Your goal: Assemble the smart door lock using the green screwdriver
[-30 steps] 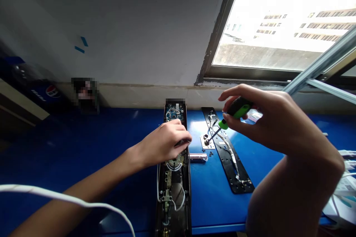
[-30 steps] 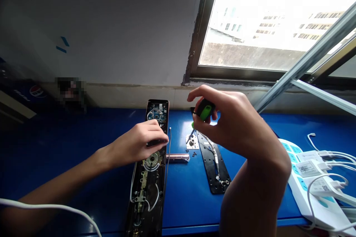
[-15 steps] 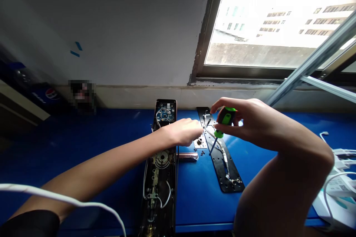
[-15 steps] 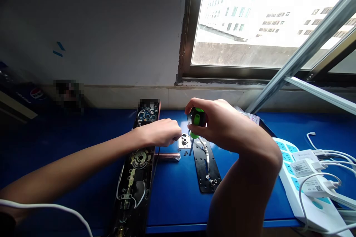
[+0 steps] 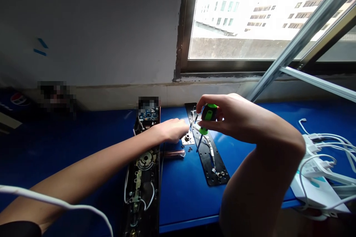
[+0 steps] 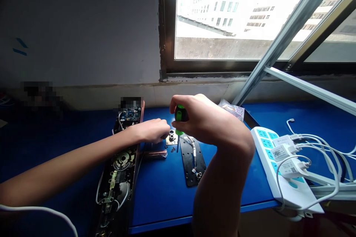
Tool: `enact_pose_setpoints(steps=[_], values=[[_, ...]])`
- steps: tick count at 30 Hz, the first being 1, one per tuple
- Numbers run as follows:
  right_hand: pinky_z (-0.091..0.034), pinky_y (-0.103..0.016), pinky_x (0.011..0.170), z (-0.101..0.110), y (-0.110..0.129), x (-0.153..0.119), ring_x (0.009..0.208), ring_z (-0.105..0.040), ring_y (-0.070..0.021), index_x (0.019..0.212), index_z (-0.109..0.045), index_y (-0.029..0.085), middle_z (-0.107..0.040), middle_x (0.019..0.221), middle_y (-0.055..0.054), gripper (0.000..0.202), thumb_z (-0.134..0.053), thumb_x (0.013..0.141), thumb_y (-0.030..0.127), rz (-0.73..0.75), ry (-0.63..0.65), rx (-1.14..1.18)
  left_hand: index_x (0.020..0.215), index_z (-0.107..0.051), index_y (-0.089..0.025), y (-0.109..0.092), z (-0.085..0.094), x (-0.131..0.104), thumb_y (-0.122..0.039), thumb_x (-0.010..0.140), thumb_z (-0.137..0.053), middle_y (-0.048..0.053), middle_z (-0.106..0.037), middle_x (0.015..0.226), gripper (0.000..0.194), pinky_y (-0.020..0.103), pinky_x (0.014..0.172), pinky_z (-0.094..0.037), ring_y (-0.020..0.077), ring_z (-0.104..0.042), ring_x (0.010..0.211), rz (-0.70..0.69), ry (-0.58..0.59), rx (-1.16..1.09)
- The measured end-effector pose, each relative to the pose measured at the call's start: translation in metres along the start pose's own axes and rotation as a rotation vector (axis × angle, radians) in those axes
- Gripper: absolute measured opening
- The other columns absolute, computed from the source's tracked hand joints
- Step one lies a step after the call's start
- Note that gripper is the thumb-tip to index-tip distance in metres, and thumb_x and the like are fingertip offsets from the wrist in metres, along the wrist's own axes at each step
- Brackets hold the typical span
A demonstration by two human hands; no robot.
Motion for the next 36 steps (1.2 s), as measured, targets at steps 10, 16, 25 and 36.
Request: enact_pose_setpoints(steps=[10, 16, 25, 36], values=[[-0.044, -0.026, 0.054, -0.001, 0.002, 0.002, 0.067, -0.062, -0.0144, 0.097, -0.067, 0.026, -0.072, 0.083, 0.0, 0.015, -0.072, 0.085, 0.034, -0.003, 0.011, -0.009, 0.064, -0.068, -0.017, -0.003, -0.002, -0.003, 0.002, 0.069, -0.062, 0.007, -0.067, 0.068, 0.021, 0.031, 0.054, -0.04, 0.0214, -0.062, 0.058, 0.017, 0.013, -0.006], [-0.048, -0.026, 0.058, -0.003, 0.016, 0.006, 0.068, -0.066, -0.0139, 0.104, -0.068, 0.025, -0.074, 0.084, 0.0, 0.018, -0.071, 0.088, 0.029, 0.113, 0.024, 0.026, 0.083, -0.074, -0.018, 0.002, 0.014, -0.038, -0.003, 0.083, -0.063, 0.007, -0.072, 0.084, 0.018, 0.032, 0.066, -0.05, 0.0238, -0.069, 0.079, -0.008, -0.203, -0.034], [-0.064, -0.04, 0.079, -0.011, 0.058, 0.019, 0.086, -0.074, -0.0222, 0.124, -0.061, 0.028, -0.074, 0.097, -0.002, 0.039, -0.076, 0.088, 0.029, 0.301, -0.313, 0.215, 0.118, -0.072, -0.024, 0.042, -0.022, -0.142, -0.014, 0.093, -0.066, 0.009, -0.069, 0.125, 0.028, 0.053, 0.11, -0.051, 0.0288, -0.055, 0.128, -0.011, -1.058, -0.185], [-0.066, -0.042, 0.087, -0.047, 0.106, 0.049, 0.099, -0.075, -0.0229, 0.124, -0.063, 0.03, -0.073, 0.115, -0.003, 0.036, -0.074, 0.091, 0.025, 0.329, -0.428, 0.259, 0.141, -0.056, -0.03, 0.058, -0.094, -0.174, -0.026, 0.1, -0.056, 0.01, -0.041, 0.156, 0.041, 0.056, 0.118, -0.043, 0.0316, -0.045, 0.143, 0.249, -0.999, -0.549]])
Point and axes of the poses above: each hand's wrist, its own x-axis towards the middle knuckle, its own z-axis out of the back of the hand, y = z × x, the point moved 3 cm from there along x, towards the middle knuckle
